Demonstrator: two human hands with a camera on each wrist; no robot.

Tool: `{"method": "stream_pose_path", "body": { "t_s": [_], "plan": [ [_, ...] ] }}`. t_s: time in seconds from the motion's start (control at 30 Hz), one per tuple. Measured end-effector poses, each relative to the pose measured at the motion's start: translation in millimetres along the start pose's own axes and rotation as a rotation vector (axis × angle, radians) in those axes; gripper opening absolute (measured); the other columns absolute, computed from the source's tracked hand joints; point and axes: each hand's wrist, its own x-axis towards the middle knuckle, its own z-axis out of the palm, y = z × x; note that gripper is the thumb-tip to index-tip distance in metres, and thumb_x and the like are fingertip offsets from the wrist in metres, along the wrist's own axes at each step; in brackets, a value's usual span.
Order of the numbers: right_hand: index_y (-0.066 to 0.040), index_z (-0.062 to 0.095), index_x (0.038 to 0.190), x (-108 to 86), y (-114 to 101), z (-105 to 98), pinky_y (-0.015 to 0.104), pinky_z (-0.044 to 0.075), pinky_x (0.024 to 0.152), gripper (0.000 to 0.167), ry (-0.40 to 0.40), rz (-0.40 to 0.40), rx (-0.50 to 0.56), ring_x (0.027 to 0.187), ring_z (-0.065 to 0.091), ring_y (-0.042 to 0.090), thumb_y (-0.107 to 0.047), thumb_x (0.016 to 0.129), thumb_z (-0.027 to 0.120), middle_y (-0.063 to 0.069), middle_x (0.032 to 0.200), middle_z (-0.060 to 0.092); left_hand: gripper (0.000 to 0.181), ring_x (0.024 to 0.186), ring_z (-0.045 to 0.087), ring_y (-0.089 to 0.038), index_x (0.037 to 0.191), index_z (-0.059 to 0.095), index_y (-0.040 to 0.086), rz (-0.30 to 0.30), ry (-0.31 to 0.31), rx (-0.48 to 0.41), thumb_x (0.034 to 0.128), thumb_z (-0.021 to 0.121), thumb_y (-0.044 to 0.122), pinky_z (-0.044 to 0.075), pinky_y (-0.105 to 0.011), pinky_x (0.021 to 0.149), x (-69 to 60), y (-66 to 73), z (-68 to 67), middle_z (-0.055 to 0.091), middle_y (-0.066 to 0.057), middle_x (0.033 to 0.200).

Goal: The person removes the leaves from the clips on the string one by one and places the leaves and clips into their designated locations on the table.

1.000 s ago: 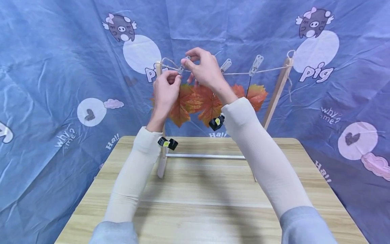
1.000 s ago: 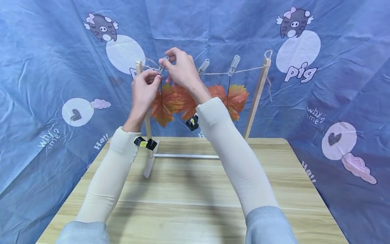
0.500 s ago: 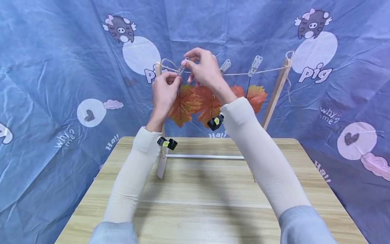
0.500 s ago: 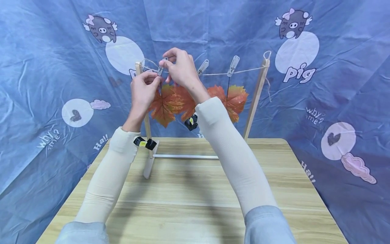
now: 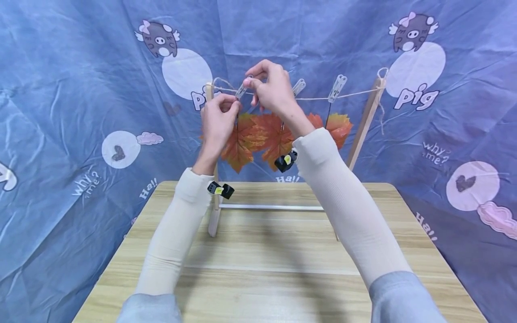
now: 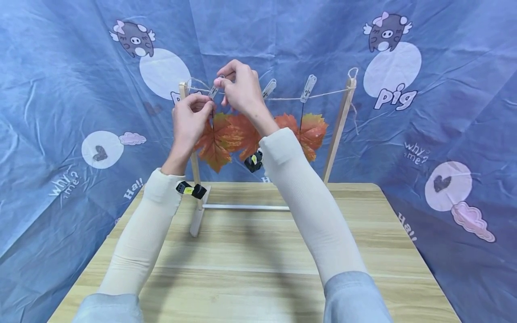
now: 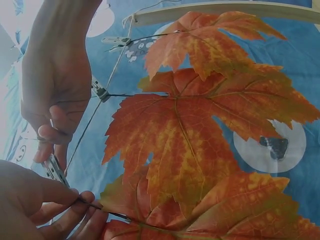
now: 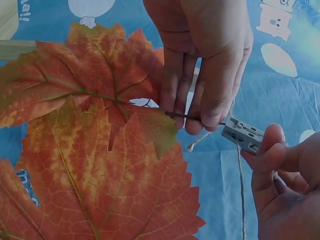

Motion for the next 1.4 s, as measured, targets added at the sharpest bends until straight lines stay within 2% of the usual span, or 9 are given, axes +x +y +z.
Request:
{"method": "stream_pose_path", "body": {
  "t_s": [0.27, 0.57, 0.7, 0.97, 1.1, 1.4],
  "plan": [
    [-0.007, 0.069, 0.120, -2.1, 1.4, -4.7, 0.030, 0.056, 0.050, 0.016, 0.045, -0.043, 0.052, 0.054, 0.064, 0.018, -0.016, 0.106, 0.066, 0.002, 0.103, 0.075, 0.016, 0.082, 0.073, -0.012, 0.111, 0.080, 0.004, 0.004, -0.010, -0.008, 0.1023, 0.071, 0.015, 0.050, -0.017, 0.069, -2.9, 1.7, -1.1, 0.082, -0.013, 0.101],
    [-0.009, 0.070, 0.119, -4.6, 5.2, -14.1, 0.029, 0.054, 0.048, 0.017, 0.067, -0.035, 0.107, 0.050, 0.061, 0.013, -0.017, 0.104, 0.069, 0.000, 0.099, 0.074, 0.016, 0.081, 0.074, -0.012, 0.111, 0.079, 0.002, 0.009, -0.010, -0.035, 0.1025, 0.070, 0.013, 0.052, -0.017, 0.070, -7.1, 3.9, -3.1, 0.082, -0.014, 0.101],
    [-0.010, 0.069, 0.124, -7.5, 6.4, -19.4, 0.029, 0.054, 0.048, 0.022, 0.056, -0.029, 0.111, 0.050, 0.061, 0.014, -0.019, 0.104, 0.069, -0.001, 0.101, 0.074, 0.015, 0.083, 0.074, -0.014, 0.111, 0.079, 0.004, 0.004, -0.012, -0.053, 0.1029, 0.070, 0.013, 0.054, -0.018, 0.071, -9.6, 2.5, -5.0, 0.081, -0.013, 0.101],
    [-0.012, 0.067, 0.136, -15.3, 7.9, -29.5, 0.030, 0.055, 0.048, 0.033, 0.003, -0.032, 0.130, 0.051, 0.062, 0.014, -0.022, 0.105, 0.070, 0.005, 0.118, 0.073, 0.015, 0.079, 0.072, -0.006, 0.107, 0.080, 0.005, 0.018, 0.002, -0.040, 0.1022, 0.069, 0.012, 0.055, -0.016, 0.072, -10.2, -2.0, -8.6, 0.082, -0.011, 0.100],
    [-0.012, 0.067, 0.137, -21.3, 9.6, -34.9, 0.030, 0.054, 0.048, 0.034, -0.005, -0.040, 0.153, 0.053, 0.063, 0.015, -0.021, 0.104, 0.071, 0.004, 0.115, 0.073, 0.016, 0.081, 0.073, -0.009, 0.109, 0.080, 0.005, 0.020, 0.006, -0.042, 0.1027, 0.068, 0.012, 0.055, -0.016, 0.071, -12.9, -3.4, -11.5, 0.082, -0.012, 0.100],
    [-0.018, 0.069, 0.136, -35.5, 15.4, -47.2, 0.030, 0.054, 0.049, 0.037, -0.022, -0.060, 0.157, 0.063, 0.069, 0.020, -0.025, 0.100, 0.076, 0.003, 0.116, 0.076, 0.014, 0.074, 0.067, -0.001, 0.108, 0.080, 0.003, 0.016, 0.032, -0.061, 0.1008, 0.072, 0.012, 0.053, -0.015, 0.069, -16.7, -7.1, -19.8, 0.081, -0.013, 0.098]
  ]
}}
